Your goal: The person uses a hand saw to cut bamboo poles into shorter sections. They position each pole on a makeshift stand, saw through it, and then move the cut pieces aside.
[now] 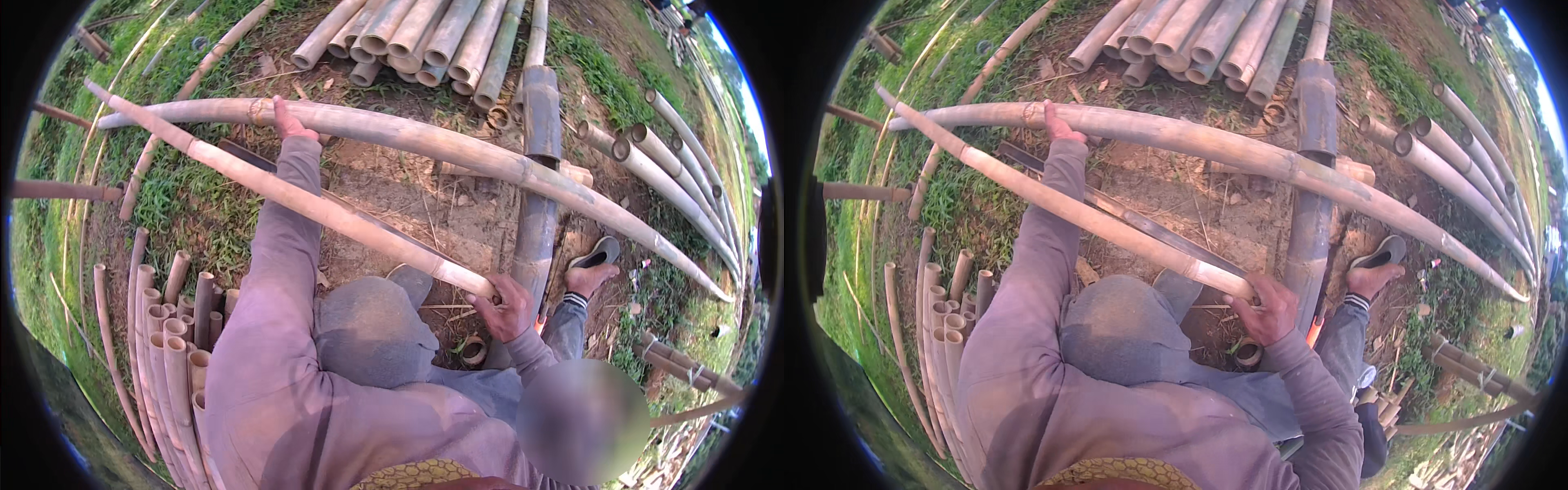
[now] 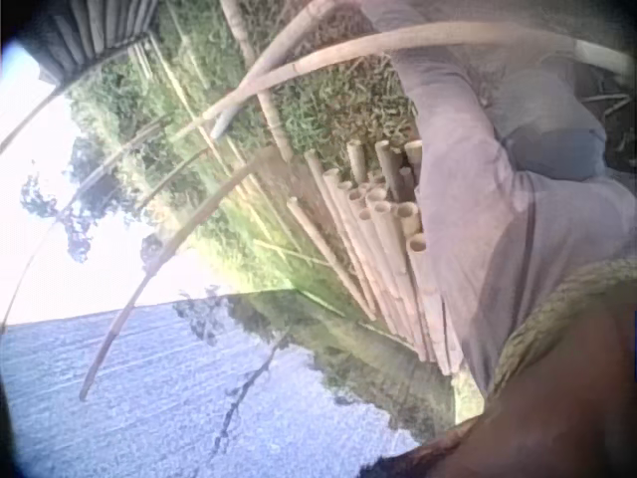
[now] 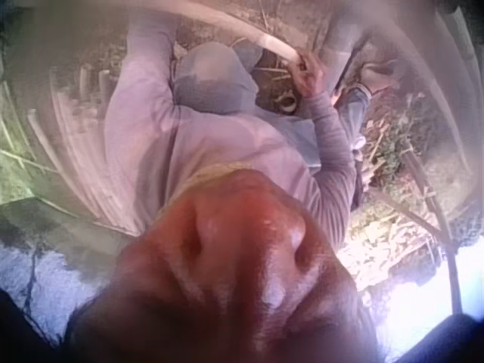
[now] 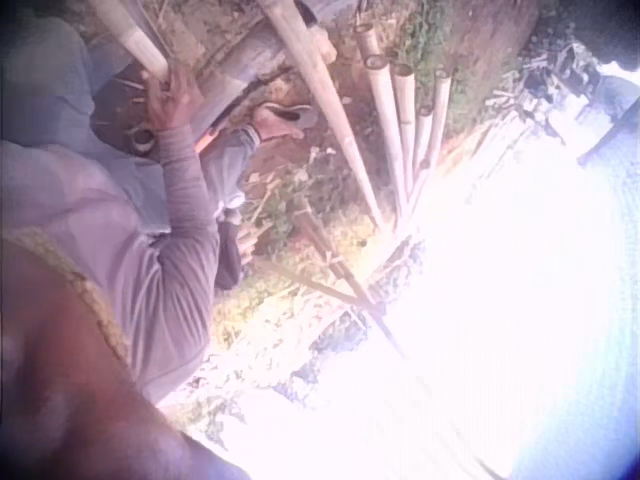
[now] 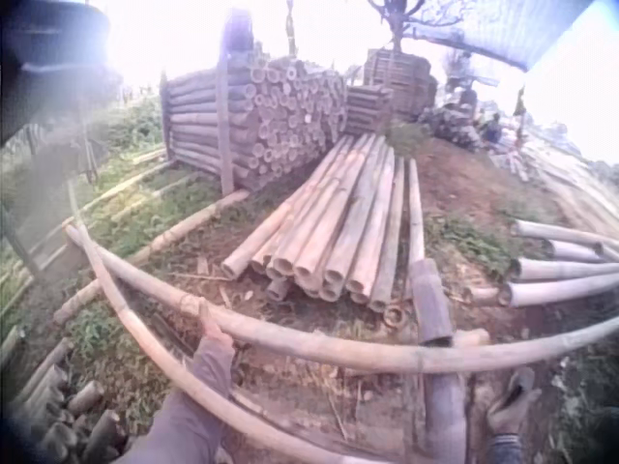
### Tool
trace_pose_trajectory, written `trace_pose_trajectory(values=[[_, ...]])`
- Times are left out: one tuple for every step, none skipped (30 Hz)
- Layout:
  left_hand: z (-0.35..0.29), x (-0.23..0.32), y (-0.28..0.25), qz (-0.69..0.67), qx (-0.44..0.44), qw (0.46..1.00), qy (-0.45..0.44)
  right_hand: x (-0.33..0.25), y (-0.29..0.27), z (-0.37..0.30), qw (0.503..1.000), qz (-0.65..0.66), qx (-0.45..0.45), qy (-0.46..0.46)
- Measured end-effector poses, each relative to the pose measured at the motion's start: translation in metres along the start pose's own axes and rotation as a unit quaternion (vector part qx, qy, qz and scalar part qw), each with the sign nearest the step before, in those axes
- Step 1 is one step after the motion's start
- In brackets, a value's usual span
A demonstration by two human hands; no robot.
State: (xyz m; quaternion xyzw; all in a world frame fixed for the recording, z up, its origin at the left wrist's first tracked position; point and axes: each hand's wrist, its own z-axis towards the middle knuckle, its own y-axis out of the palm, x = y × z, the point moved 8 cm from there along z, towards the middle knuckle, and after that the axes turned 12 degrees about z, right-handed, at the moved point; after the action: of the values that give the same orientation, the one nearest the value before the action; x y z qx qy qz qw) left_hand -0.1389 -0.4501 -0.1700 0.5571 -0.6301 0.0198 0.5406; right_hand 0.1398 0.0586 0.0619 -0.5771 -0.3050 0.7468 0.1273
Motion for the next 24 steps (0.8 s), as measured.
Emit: trace_pose_trajectory(values=[[0.005,-0.007,0.003,0.011,0.010,1.000,-0.010,0.001,-0.006,-0.002,1.000,0.002,0.000,0.012],[0.004,-0.011,0.015,0.041,-0.052,0.997,-0.026,-0.001,-0.011,-0.008,1.000,0.007,-0.003,0.017],[0.002,-0.008,0.021,0.063,-0.038,0.997,-0.025,0.000,-0.013,-0.011,0.999,0.016,0.011,0.032],[-0.020,-0.023,0.040,0.063,-0.043,0.993,-0.087,0.002,-0.017,-0.013,0.998,0.016,0.022,0.048],[-0.036,-0.034,0.051,0.067,-0.062,0.992,-0.091,0.000,-0.019,-0.019,0.998,0.024,0.015,0.063],[-0.055,-0.044,0.062,0.069,-0.078,0.991,-0.090,-0.002,-0.023,-0.021,0.997,0.025,0.028,0.068],[-0.090,-0.057,0.080,0.069,-0.068,0.991,-0.091,-0.003,-0.027,-0.017,0.997,0.023,0.043,0.066],[-0.134,-0.073,0.105,0.046,-0.079,0.989,-0.119,-0.002,-0.030,-0.015,0.997,0.015,0.056,0.053],[-0.162,-0.089,0.115,0.047,-0.103,0.984,-0.136,-0.003,-0.032,-0.011,0.997,0.011,0.067,0.034],[-0.195,-0.109,0.125,0.017,-0.115,0.978,-0.173,-0.005,-0.035,-0.007,0.997,0.005,0.070,0.040],[-0.210,-0.130,0.125,0.019,-0.168,0.965,-0.200,-0.010,-0.040,0.002,0.997,0.000,0.072,0.038],[-0.241,-0.148,0.125,0.053,-0.209,0.940,-0.263,-0.012,-0.043,0.010,0.996,-0.008,0.077,0.039],[-0.270,-0.152,0.126,0.093,-0.214,0.933,-0.274,-0.013,-0.045,0.013,0.996,-0.008,0.085,0.020],[-0.284,-0.177,0.118,0.101,-0.228,0.917,-0.311,-0.011,-0.045,0.017,0.996,-0.017,0.084,0.024],[-0.297,-0.190,0.113,0.159,-0.265,0.898,-0.315,-0.007,-0.047,0.018,0.996,-0.025,0.085,0.030],[-0.314,-0.183,0.125,0.160,-0.299,0.890,-0.305,-0.002,-0.050,0.019,0.995,-0.035,0.087,0.033],[-0.308,-0.199,0.121,0.171,-0.316,0.876,-0.322,0.002,-0.052,0.022,0.995,-0.043,0.087,0.020],[-0.310,-0.198,0.117,0.233,-0.300,0.871,-0.310,0.009,-0.056,0.019,0.994,-0.054,0.089,0.015],[-0.292,-0.210,0.107,0.221,-0.332,0.860,-0.318,0.014,-0.058,0.020,0.995,-0.050,0.077,0.030],[-0.280,-0.221,0.097,0.244,-0.321,0.854,-0.329,0.019,-0.061,0.021,0.996,-0.047,0.067,0.045],[-0.279,-0.216,0.091,0.255,-0.333,0.864,-0.278,0.021,-0.067,0.020,0.996,-0.057,0.072,0.018],[-0.276,-0.205,0.083,0.265,-0.338,0.875,-0.224,0.025,-0.070,0.018,0.995,-0.062,0.074,-0.009],[-0.283,-0.182,0.074,0.267,-0.310,0.876,-0.256,0.034,-0.076,0.013,0.995,-0.067,0.075,-0.013],[-0.294,-0.148,0.066,0.266,-0.284,0.875,-0.290,0.040,-0.082,0.009,0.994,-0.075,0.078,-0.015]])
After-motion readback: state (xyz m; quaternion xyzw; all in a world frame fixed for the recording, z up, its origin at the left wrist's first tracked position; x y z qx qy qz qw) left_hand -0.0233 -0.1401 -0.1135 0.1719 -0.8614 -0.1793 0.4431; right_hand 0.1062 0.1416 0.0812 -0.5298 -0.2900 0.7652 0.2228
